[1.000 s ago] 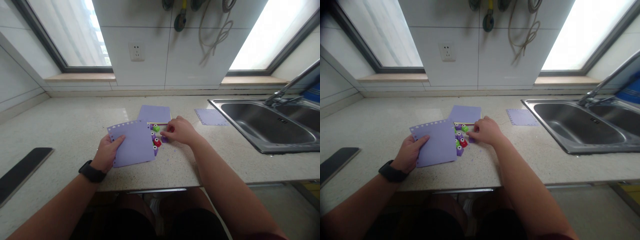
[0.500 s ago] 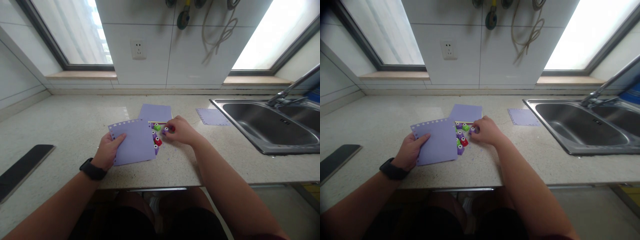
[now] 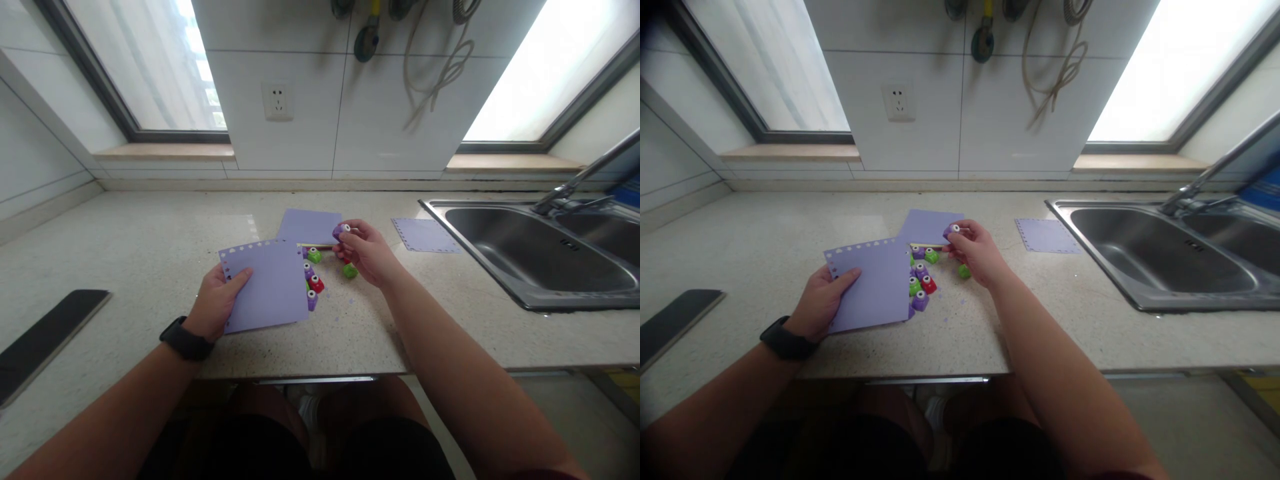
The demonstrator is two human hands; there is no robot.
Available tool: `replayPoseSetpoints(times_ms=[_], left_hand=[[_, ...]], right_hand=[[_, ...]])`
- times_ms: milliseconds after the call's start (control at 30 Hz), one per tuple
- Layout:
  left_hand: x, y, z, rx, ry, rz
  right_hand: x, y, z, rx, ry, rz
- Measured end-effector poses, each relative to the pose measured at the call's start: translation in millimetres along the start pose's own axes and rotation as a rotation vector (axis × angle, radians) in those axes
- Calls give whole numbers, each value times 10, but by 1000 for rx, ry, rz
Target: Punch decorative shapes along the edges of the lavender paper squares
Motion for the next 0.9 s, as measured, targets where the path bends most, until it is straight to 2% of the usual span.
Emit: replayPoseSetpoints(times_ms=[200, 533, 667, 900], left_hand=[[-1, 19, 40, 57, -28, 35], [38, 66, 51, 110, -76, -33], [-26, 59, 86, 150, -168, 28], [-169, -9, 69, 154, -201, 160]], right_hand=[[17, 7, 20, -11, 121, -7], [19, 16, 77, 102, -13, -5], [17, 28, 41, 106, -97, 13], [-93, -47, 157, 300, -197, 97]])
Point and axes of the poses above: each hand's wrist, its own y-axis towards the middle knuckle, its own x-axis out of the back of the hand, z = x × y, the point moved 8 cm from there along y, towards the middle knuckle, and after that the axes turned 6 degrees about -x, right-handed, at the moved point
